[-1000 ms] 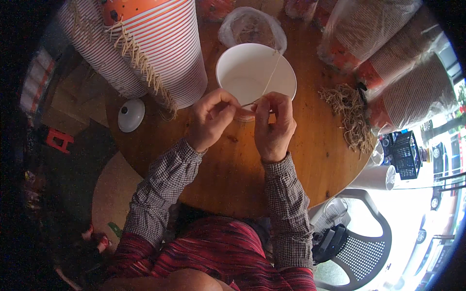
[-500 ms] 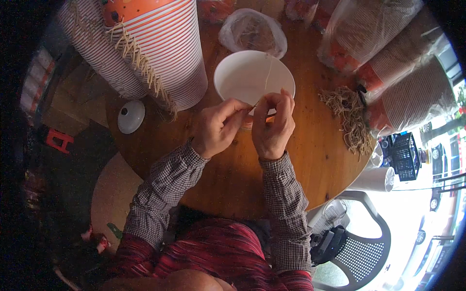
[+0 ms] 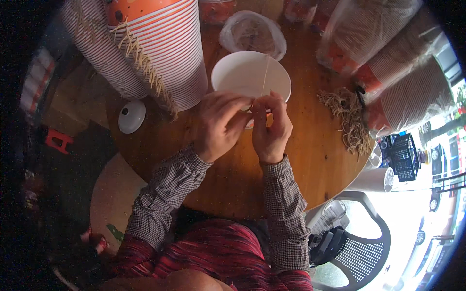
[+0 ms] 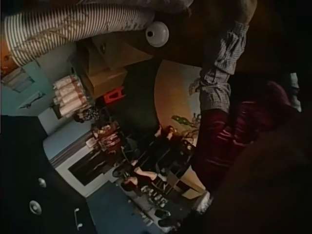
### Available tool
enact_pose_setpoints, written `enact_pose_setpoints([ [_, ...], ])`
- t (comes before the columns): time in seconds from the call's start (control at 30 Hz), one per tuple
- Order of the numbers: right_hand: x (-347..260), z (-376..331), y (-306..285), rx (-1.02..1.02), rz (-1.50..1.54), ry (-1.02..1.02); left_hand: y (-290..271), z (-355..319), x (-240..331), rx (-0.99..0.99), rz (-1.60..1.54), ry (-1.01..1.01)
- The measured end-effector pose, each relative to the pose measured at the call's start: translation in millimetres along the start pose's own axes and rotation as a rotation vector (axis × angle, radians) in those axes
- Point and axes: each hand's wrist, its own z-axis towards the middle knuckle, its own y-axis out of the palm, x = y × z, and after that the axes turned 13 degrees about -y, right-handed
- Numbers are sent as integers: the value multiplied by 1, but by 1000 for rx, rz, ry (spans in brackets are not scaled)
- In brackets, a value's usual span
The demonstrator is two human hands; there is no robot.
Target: Attaching string handles to decorative paper cups at a workstation.
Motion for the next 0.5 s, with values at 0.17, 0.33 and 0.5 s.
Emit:
enact_pose_setpoints([
  [0.17, -2, -1, -1, -43, -78, -137, 3, -2, -7, -7, -104, -41],
  [0.33, -9, -1, -2, -63, -83, -63, 3, -2, -7, -32, -136, -71],
  [0.5, -19, -3, -2, -61, 90, 65, -2, -3, 0, -65, -71, -56],
])
